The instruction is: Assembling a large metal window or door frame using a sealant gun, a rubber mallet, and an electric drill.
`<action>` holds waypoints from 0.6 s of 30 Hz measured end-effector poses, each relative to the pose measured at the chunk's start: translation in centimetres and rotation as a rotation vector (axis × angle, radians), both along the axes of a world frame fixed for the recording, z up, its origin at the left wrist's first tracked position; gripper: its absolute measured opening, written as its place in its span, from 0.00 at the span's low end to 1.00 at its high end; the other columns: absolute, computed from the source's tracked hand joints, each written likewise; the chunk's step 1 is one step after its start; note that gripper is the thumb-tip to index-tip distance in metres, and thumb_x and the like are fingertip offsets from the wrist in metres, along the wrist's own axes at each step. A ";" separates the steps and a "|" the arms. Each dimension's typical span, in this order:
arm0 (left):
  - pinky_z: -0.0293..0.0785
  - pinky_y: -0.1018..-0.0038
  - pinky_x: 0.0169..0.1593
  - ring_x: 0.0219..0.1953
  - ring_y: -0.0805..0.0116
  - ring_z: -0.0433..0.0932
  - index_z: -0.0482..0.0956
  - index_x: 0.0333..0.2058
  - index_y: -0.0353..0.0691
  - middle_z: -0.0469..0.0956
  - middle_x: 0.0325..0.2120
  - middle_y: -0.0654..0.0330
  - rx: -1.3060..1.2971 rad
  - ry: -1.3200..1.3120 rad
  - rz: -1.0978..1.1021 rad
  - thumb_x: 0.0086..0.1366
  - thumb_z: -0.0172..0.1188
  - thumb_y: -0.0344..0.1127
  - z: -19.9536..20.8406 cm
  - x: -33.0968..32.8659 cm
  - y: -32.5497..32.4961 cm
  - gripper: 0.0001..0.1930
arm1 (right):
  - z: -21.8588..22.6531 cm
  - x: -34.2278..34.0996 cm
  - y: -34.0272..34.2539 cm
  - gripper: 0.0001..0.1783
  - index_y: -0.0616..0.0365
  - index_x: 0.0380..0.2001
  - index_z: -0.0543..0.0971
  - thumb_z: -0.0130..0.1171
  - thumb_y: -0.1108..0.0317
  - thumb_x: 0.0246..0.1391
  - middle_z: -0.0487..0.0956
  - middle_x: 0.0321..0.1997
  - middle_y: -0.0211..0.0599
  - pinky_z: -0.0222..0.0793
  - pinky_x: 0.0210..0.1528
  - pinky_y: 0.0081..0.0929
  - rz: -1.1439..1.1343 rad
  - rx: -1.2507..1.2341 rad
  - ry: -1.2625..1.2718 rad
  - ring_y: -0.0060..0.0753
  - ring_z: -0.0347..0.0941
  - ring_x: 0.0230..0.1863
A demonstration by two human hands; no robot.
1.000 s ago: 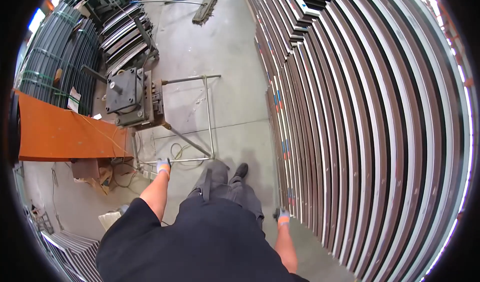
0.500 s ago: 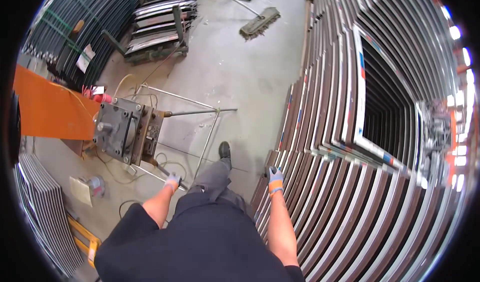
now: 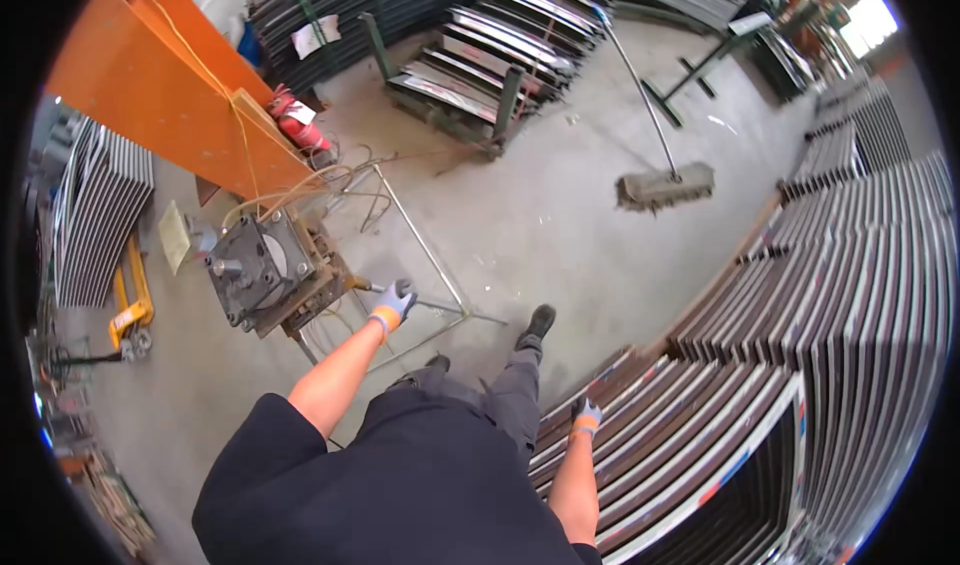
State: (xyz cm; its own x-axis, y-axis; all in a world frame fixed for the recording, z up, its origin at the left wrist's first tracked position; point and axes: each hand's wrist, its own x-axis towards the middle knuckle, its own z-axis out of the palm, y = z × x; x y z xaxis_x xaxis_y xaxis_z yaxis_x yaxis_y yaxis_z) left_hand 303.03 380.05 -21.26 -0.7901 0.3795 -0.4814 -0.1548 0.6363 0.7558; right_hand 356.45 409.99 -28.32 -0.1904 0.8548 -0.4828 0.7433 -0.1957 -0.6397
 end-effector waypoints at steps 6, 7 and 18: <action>0.73 0.72 0.28 0.26 0.70 0.75 0.72 0.51 0.39 0.80 0.30 0.57 -0.134 -0.015 0.408 0.59 0.60 0.39 -4.9 2.1 -3.8 0.21 | -1.8 -3.5 13.3 0.10 0.55 0.23 0.77 0.62 0.61 0.48 0.72 0.14 0.34 0.59 0.14 0.29 -0.343 -0.522 -0.027 0.31 0.66 0.12; 0.73 0.71 0.29 0.27 0.70 0.76 0.72 0.50 0.38 0.80 0.28 0.58 -0.041 -0.231 0.481 0.59 0.59 0.39 -1.5 2.9 1.0 0.21 | -1.2 -1.1 17.7 0.10 0.55 0.23 0.77 0.62 0.61 0.48 0.71 0.14 0.33 0.59 0.14 0.28 -0.353 -0.487 -0.060 0.30 0.66 0.12; 0.74 0.61 0.45 0.38 0.51 0.79 0.73 0.51 0.45 0.80 0.34 0.48 -0.093 0.192 0.581 0.59 0.59 0.46 6.0 -3.6 8.8 0.22 | 10.3 -47.2 33.0 0.09 0.56 0.20 0.76 0.59 0.64 0.50 0.75 0.20 0.29 0.58 0.21 0.21 0.366 -0.228 0.243 0.18 0.65 0.20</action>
State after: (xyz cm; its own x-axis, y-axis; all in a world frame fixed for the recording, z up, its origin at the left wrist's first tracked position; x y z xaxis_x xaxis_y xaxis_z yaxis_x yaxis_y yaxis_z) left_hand 299.47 388.87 -15.25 -0.9310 -0.1755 -0.3201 -0.3622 0.5532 0.7502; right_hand 309.29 443.03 -17.97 -0.5886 0.5884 -0.5544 0.6244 -0.1047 -0.7740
